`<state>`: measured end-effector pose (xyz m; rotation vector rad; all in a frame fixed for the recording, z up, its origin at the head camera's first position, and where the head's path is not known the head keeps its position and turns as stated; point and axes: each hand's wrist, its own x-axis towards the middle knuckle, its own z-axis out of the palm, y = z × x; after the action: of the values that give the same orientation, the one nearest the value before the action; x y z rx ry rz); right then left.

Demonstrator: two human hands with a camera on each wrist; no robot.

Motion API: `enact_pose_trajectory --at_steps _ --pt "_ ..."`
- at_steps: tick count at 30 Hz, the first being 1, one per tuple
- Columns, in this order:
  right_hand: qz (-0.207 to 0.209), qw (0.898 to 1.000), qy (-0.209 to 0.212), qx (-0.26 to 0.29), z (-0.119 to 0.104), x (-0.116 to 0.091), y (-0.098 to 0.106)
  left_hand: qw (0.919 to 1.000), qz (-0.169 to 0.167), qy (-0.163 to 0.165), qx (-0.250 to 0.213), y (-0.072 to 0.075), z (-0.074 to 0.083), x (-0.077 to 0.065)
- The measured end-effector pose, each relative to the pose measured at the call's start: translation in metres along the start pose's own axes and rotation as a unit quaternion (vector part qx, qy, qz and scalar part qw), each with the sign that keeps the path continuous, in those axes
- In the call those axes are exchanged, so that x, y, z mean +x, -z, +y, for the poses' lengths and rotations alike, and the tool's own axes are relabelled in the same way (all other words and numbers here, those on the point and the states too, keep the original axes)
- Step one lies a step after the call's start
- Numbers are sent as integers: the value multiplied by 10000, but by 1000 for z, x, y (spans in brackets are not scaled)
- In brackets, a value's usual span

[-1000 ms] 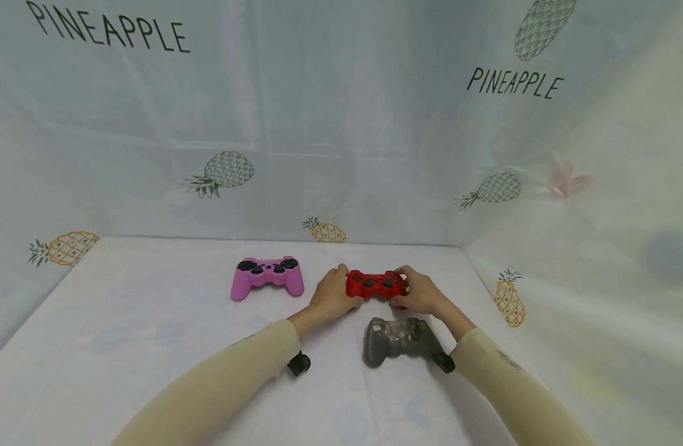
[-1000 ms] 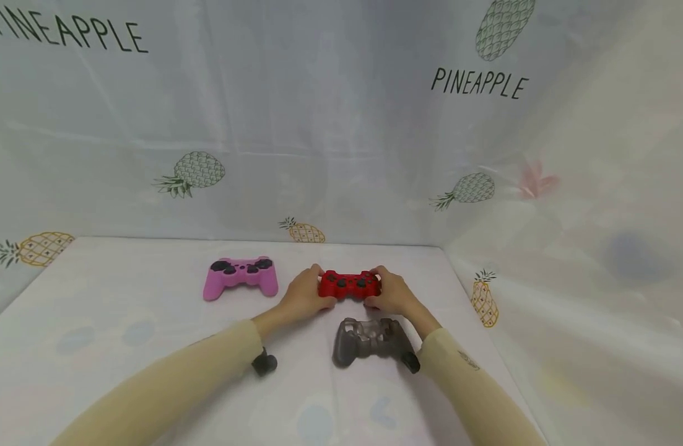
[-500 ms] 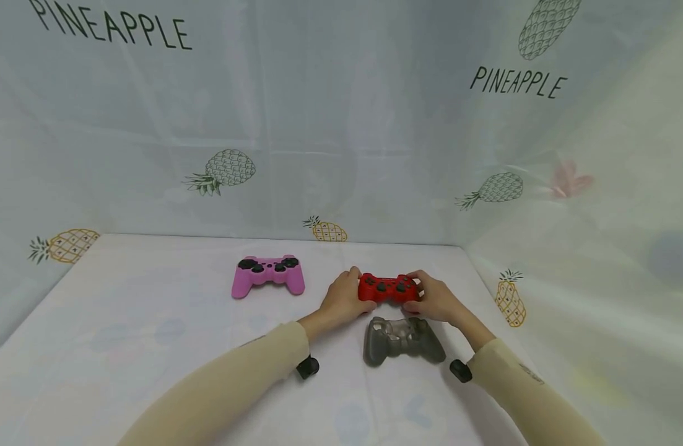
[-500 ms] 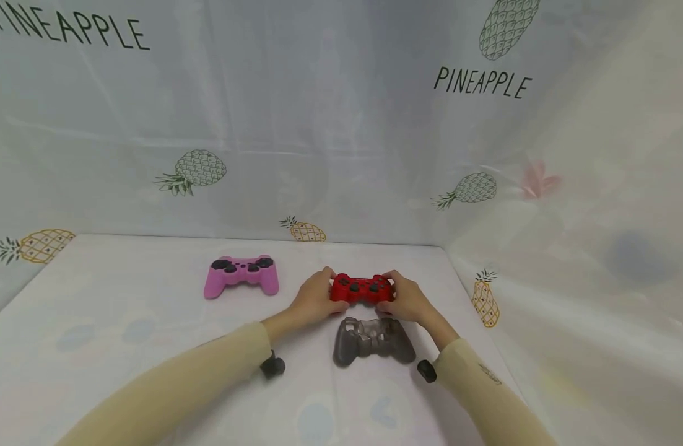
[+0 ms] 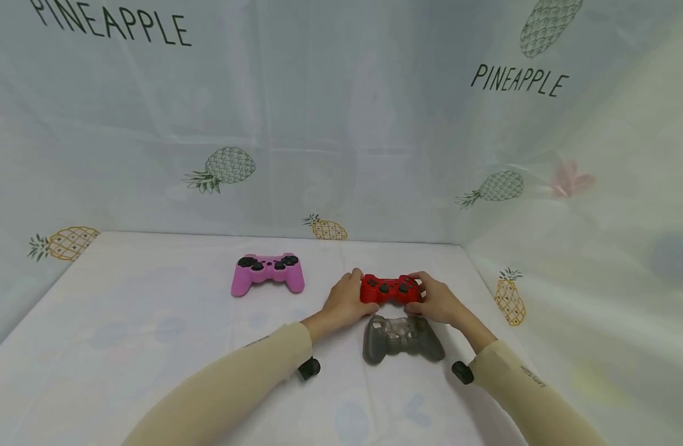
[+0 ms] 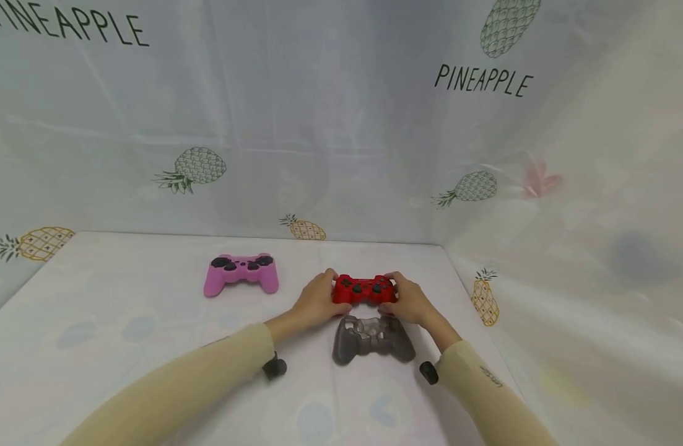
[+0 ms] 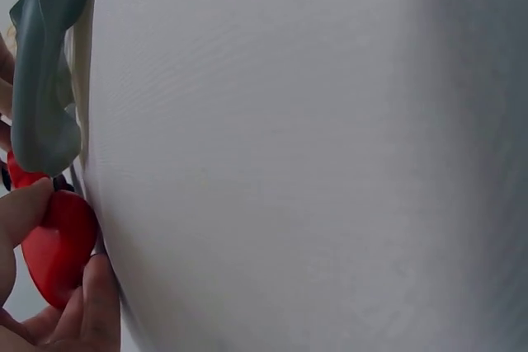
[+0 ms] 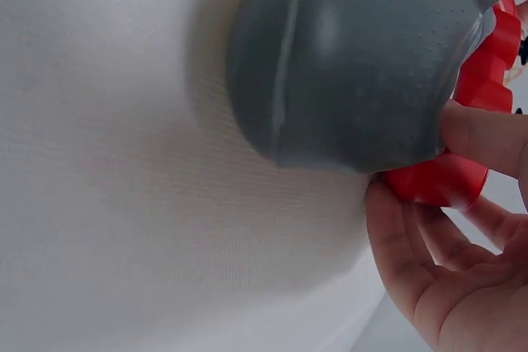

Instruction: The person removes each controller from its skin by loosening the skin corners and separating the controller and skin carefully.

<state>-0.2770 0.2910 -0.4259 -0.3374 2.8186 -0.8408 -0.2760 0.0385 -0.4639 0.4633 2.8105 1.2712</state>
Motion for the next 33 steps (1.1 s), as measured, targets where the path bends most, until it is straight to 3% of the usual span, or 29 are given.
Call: enact_pose_trajectory --at_steps 14,22,27,33 --pt "-68 9998 -143 -151 0 -1 0 9991 -150 1 401 -1 2 1" --pt "-253 9997 -40 -59 2 -2 2 9986 -471 216 86 5 -5 5" --pt "-390 9990 64 -192 -5 -5 10 9941 -849 505 -438 21 -13 0" --pt "324 9938 946 -480 -31 -9 19 9904 -1053 620 -640 61 -20 -19"
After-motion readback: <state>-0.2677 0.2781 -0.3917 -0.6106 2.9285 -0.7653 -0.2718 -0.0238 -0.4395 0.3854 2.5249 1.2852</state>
